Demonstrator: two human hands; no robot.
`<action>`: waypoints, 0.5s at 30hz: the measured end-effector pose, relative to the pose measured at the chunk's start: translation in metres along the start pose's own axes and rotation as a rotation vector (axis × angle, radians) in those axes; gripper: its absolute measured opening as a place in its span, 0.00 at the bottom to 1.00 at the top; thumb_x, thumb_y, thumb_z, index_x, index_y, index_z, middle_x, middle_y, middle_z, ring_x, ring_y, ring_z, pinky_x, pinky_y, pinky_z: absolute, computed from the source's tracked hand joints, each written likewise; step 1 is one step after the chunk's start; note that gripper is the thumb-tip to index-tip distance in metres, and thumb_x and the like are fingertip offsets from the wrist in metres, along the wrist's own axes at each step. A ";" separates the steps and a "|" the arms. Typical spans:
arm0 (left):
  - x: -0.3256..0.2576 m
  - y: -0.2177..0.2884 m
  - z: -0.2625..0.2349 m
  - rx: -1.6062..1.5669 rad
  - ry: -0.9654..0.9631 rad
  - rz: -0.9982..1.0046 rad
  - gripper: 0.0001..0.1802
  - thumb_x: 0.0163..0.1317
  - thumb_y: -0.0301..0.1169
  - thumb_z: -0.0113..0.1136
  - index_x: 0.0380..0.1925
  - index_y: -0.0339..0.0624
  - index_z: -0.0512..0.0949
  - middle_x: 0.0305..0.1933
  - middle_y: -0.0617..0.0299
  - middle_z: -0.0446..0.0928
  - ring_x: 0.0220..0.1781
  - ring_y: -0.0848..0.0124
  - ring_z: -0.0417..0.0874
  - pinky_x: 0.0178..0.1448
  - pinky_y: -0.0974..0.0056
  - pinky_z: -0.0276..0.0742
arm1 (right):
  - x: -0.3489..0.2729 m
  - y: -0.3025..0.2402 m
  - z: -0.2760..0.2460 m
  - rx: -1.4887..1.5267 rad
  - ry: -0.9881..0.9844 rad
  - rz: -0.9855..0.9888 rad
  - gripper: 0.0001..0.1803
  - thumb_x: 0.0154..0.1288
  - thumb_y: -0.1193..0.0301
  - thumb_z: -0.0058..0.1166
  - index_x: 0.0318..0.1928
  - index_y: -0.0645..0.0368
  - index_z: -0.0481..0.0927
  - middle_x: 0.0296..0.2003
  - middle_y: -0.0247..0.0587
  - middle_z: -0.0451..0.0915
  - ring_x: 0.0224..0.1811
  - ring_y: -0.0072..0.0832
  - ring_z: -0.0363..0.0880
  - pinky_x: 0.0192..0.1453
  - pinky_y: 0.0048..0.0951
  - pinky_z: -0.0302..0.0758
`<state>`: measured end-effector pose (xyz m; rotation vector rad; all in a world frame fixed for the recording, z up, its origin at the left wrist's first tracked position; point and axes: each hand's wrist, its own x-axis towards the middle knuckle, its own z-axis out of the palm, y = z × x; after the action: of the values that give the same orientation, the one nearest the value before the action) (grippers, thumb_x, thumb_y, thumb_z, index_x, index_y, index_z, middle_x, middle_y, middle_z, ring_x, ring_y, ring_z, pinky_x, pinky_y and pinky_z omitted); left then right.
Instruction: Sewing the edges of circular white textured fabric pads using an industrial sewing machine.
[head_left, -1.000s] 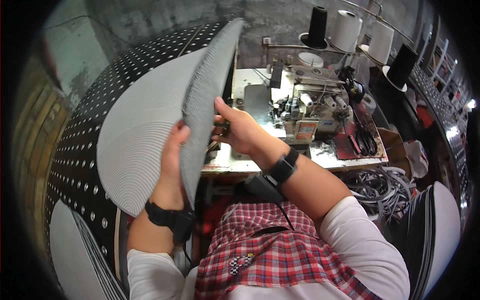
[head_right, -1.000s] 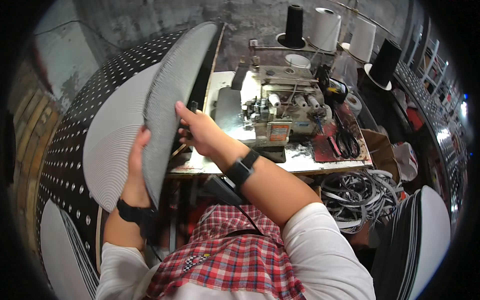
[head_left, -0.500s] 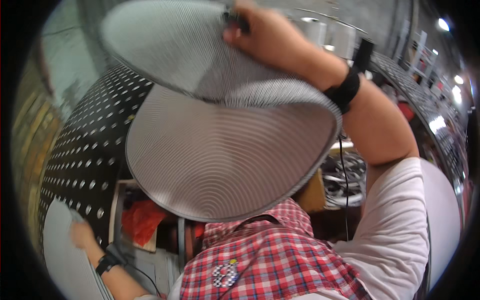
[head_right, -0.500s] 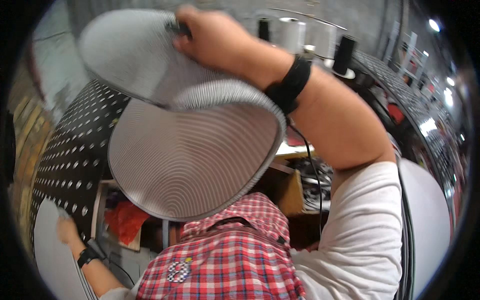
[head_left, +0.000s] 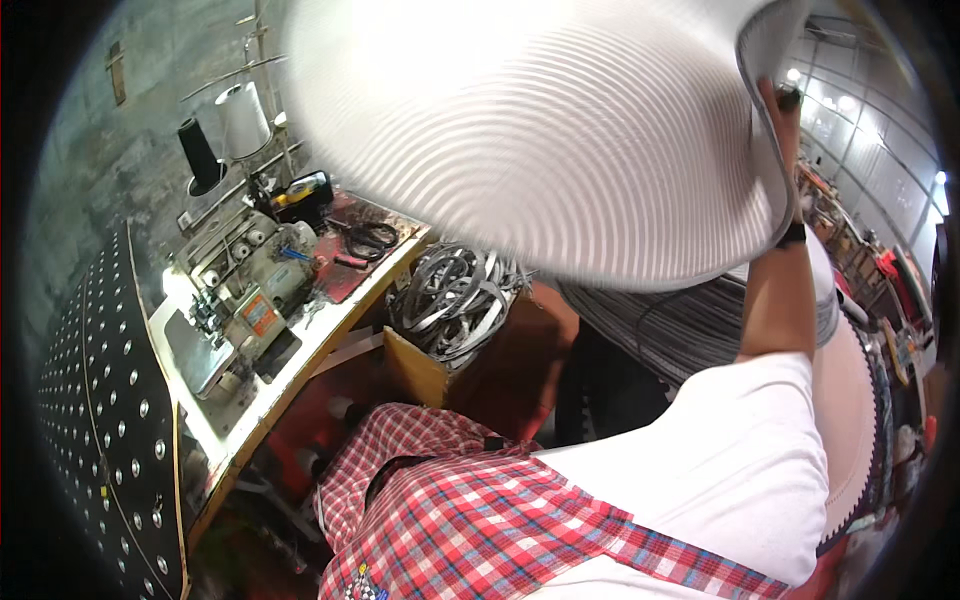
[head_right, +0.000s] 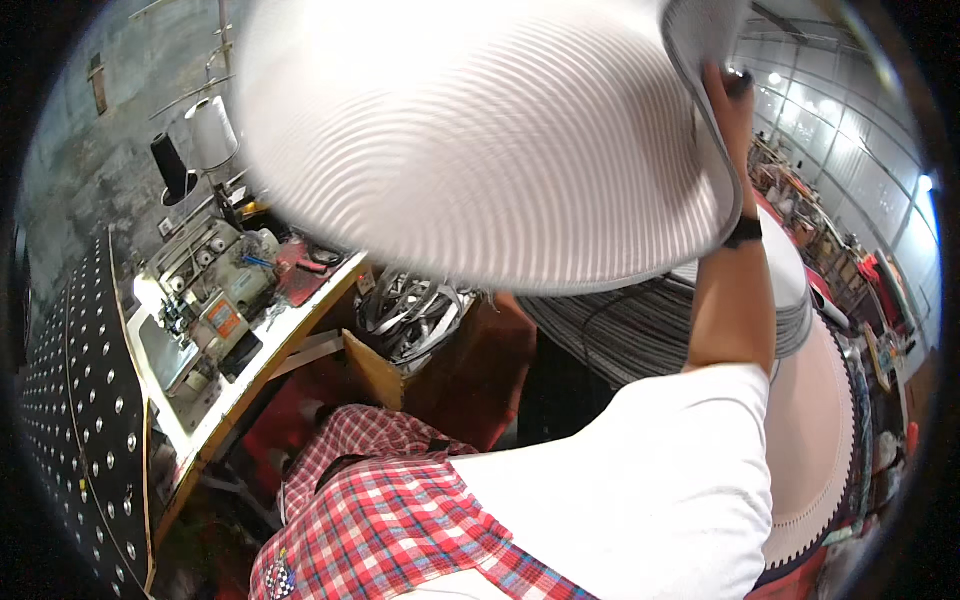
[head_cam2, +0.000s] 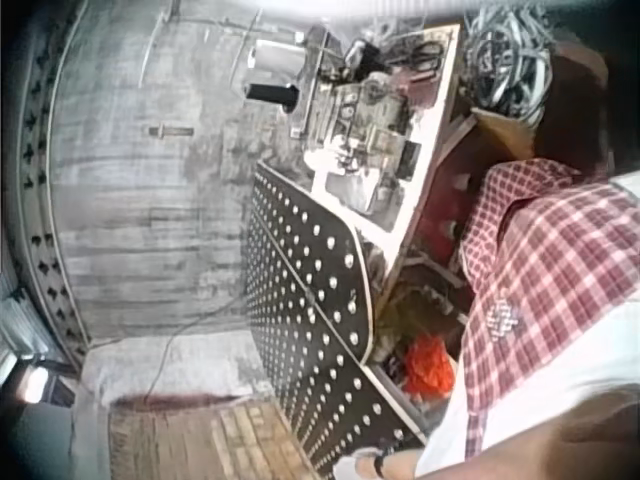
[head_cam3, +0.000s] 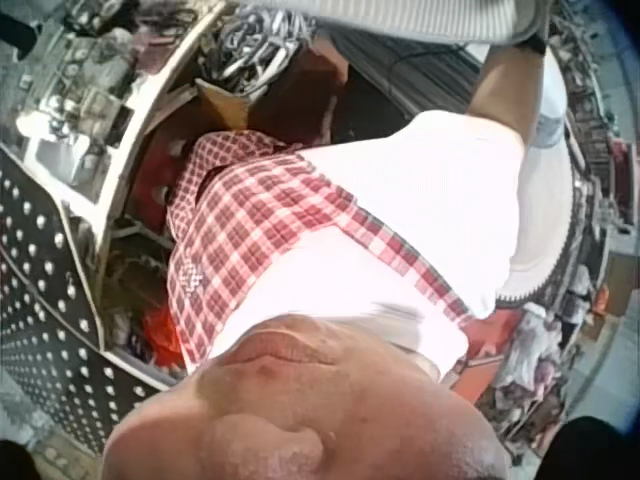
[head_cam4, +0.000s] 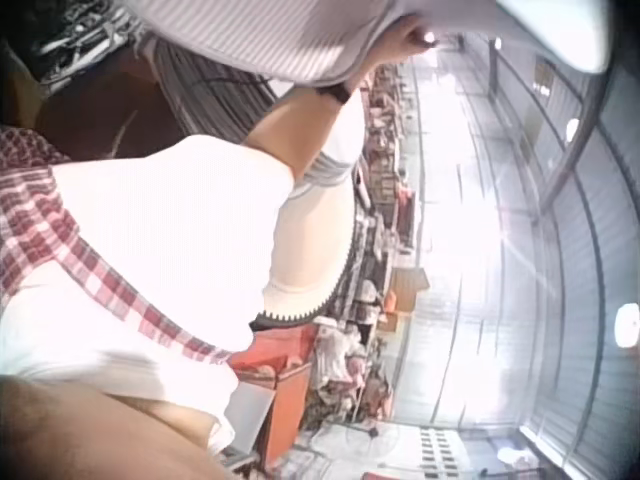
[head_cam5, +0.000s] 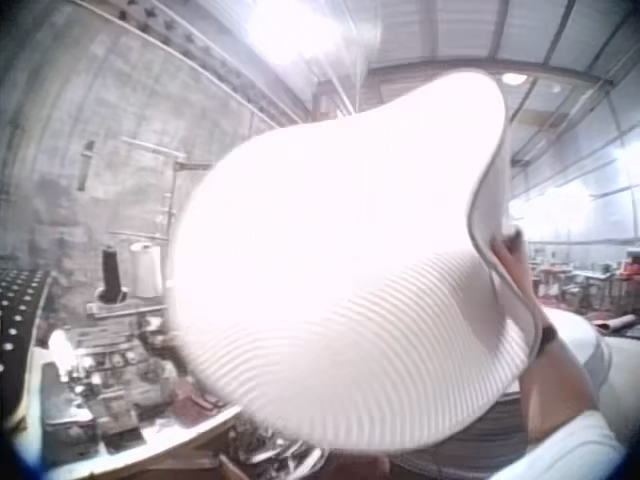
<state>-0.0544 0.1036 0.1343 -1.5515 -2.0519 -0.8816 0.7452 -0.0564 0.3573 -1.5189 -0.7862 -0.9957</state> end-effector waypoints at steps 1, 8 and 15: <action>-0.001 0.017 0.008 -0.066 -0.031 0.062 0.21 0.59 0.44 0.42 0.42 0.40 0.74 0.40 0.50 0.76 0.38 0.54 0.78 0.39 0.54 0.75 | -0.009 0.020 -0.016 -0.121 0.041 0.097 0.23 0.57 0.54 0.53 0.29 0.67 0.73 0.22 0.37 0.73 0.26 0.22 0.69 0.33 0.27 0.65; -0.025 0.121 0.045 -0.360 -0.259 0.379 0.20 0.60 0.42 0.41 0.41 0.39 0.74 0.38 0.50 0.76 0.36 0.55 0.78 0.38 0.55 0.75 | -0.072 0.115 -0.057 -0.729 -0.159 0.506 0.25 0.57 0.62 0.50 0.50 0.67 0.67 0.43 0.58 0.74 0.46 0.47 0.73 0.50 0.39 0.68; -0.029 0.149 0.063 -0.437 -0.315 0.470 0.19 0.60 0.39 0.41 0.40 0.39 0.75 0.37 0.50 0.76 0.34 0.56 0.78 0.36 0.56 0.75 | -0.073 0.116 -0.045 -0.931 -0.286 0.513 0.25 0.57 0.62 0.48 0.49 0.69 0.66 0.45 0.62 0.71 0.49 0.52 0.70 0.53 0.42 0.67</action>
<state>0.0992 0.1543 0.1048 -2.4139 -1.6197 -0.9839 0.8087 -0.1188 0.2436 -2.5365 -0.0420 -0.7773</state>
